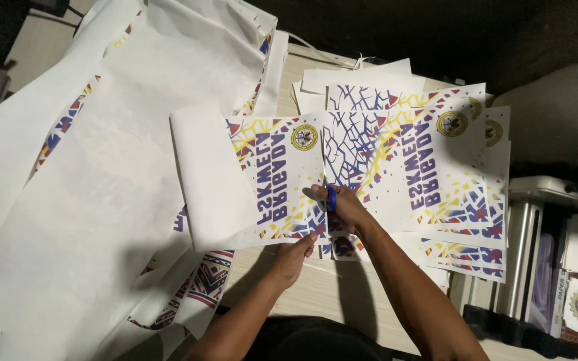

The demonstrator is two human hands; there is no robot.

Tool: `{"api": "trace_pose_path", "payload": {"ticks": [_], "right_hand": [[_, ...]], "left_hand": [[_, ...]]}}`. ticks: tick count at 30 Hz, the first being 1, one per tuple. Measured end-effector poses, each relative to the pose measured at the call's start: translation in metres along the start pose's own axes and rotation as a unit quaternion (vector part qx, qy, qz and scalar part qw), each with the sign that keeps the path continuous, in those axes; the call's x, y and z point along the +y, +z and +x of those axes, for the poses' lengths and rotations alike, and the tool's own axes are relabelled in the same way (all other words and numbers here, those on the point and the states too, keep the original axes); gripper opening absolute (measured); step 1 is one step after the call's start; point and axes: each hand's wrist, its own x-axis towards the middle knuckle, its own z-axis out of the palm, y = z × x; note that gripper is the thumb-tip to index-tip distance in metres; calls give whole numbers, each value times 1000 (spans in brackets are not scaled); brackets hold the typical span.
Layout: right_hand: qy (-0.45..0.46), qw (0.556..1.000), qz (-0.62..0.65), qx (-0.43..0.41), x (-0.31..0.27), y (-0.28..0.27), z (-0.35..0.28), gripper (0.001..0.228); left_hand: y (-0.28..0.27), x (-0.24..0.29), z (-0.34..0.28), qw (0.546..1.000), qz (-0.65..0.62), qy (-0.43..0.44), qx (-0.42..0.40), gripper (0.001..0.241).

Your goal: Cutting sheets of printed paper logos into individual pieces using scissors.

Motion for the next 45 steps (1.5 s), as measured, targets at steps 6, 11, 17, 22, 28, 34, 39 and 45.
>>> {"api": "trace_pose_path", "payload": {"ticks": [6,11,17,22,28,34,39,45], "right_hand": [[-9,999,36,-21,-10,3,-5,54],[-18,999,27,3,-3,-2,4,51],[-5,1000,-6,22,-25,-4,28,67],[33,999,-21,30,-40,1,24,69],[-4,1000,7,22,-44,7,5,47],[-77,996,-36,39,-32,4,10,30],[-131,988,-65,43,-82,-17,-45,30],[-148,983,-90,65,-137,-94,-126,33]], "left_hand": [[-13,-16,6,1000,13,-4,0,26],[-3,-1,-2,1000,24,-13,10,28],[-3,-3,-7,1000,20,-13,10,32],[-8,-5,-6,1000,12,-26,10,33],[-10,-8,-11,999,13,-29,12,34],[-19,-13,-15,999,-33,-40,13,41],[-35,-6,-17,986,-142,-73,46,47],[-59,-7,-7,980,-149,30,129,48]]}}
